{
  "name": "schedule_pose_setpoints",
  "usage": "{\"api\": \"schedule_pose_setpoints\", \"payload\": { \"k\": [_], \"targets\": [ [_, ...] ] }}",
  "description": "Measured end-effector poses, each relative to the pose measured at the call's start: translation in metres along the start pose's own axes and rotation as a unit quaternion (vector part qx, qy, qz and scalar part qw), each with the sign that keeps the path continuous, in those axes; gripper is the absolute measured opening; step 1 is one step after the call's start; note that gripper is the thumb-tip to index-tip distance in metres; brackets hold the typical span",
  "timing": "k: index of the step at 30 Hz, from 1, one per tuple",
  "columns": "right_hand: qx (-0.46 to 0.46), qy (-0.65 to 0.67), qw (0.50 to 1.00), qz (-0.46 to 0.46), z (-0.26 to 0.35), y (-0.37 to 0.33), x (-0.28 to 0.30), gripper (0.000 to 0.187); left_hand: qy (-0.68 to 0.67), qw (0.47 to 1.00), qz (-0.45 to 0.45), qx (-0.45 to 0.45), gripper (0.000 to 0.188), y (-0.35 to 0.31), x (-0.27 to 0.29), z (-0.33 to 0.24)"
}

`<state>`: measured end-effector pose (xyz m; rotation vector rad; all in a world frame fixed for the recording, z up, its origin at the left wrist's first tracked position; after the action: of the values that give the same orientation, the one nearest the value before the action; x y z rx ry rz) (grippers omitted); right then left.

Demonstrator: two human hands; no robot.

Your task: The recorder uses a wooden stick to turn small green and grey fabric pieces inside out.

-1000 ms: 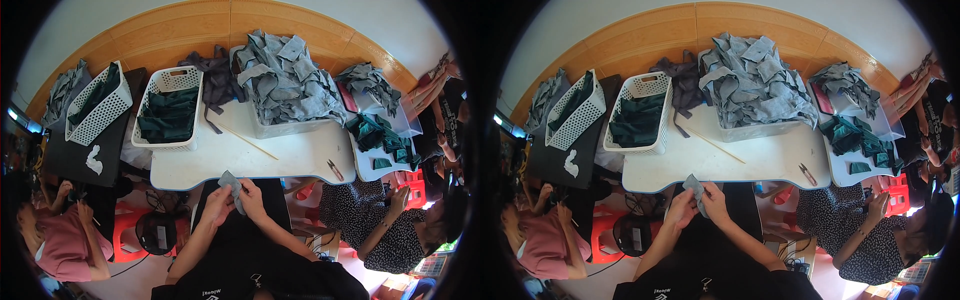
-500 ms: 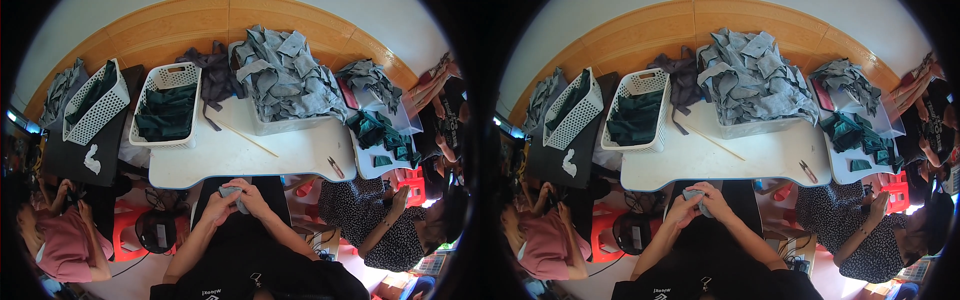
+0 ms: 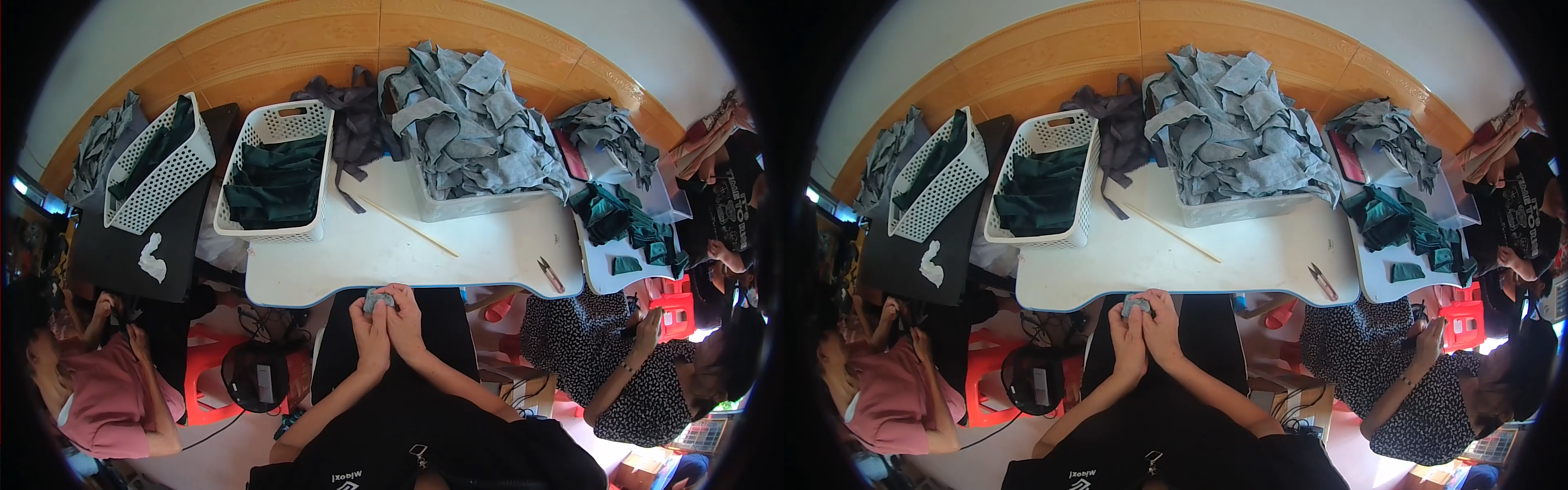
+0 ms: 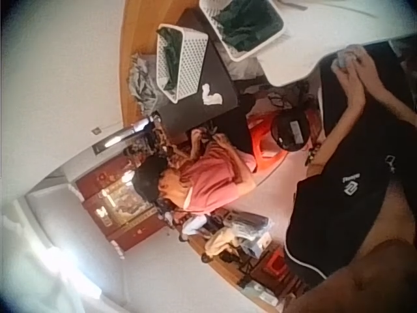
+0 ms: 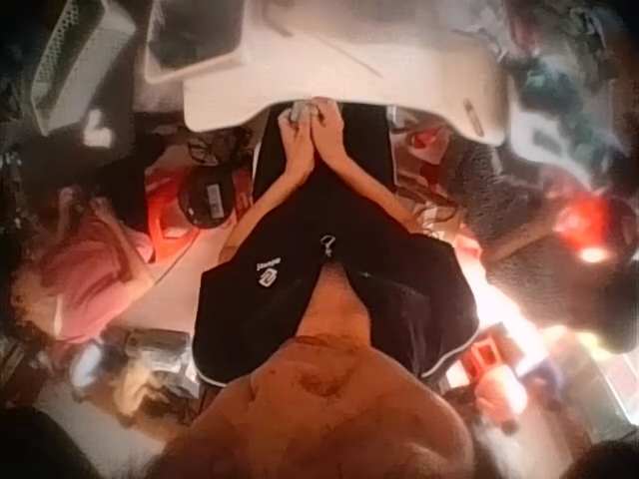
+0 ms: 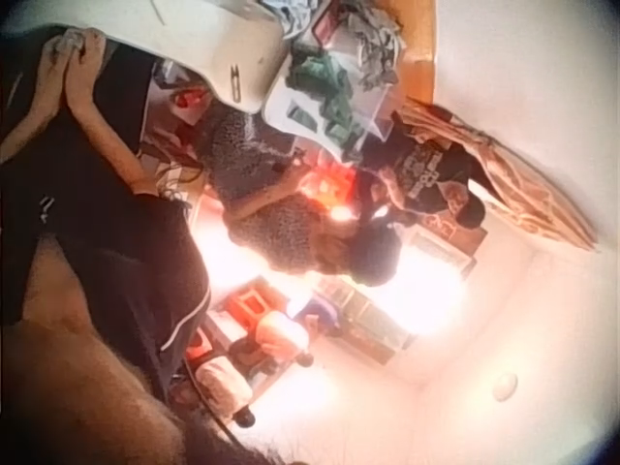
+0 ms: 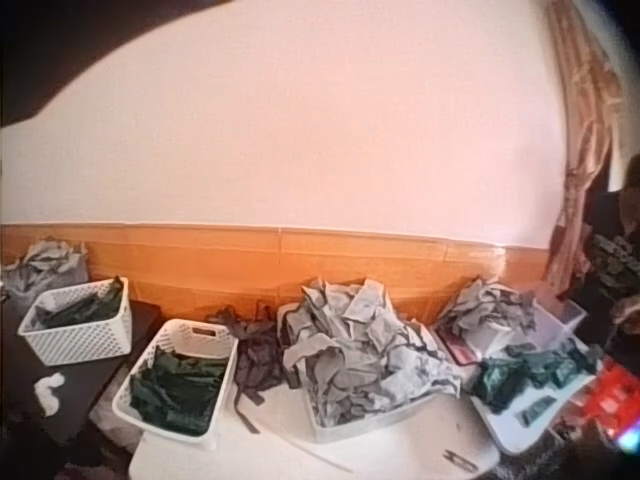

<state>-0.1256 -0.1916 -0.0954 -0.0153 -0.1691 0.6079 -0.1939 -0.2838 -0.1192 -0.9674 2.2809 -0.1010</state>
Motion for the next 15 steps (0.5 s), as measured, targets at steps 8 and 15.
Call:
{"api": "schedule_pose_setpoints", "payload": {
  "k": [8,15],
  "targets": [
    [-0.138,0.219,0.963,0.069,-0.062,-0.022,-0.003,0.021,0.377,0.919,0.033,-0.107,0.047,0.04,0.047,-0.041],
    [-0.303,0.419,0.781,0.35,-0.018,-0.046,0.0,0.016,0.379,0.919,0.071,-0.084,0.04,0.048,0.056,-0.049]
  ]
}}
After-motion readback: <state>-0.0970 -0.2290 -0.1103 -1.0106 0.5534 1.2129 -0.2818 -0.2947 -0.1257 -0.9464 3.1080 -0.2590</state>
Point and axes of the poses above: each hand's wrist, its own y-axis towards the middle knuckle, its own x-axis out of the back of the hand, z = x × y, the point moved 4 cm from there along y, towards the middle knuckle, and after that the axes turned 8 degrees about z, right-handed, at the moved point
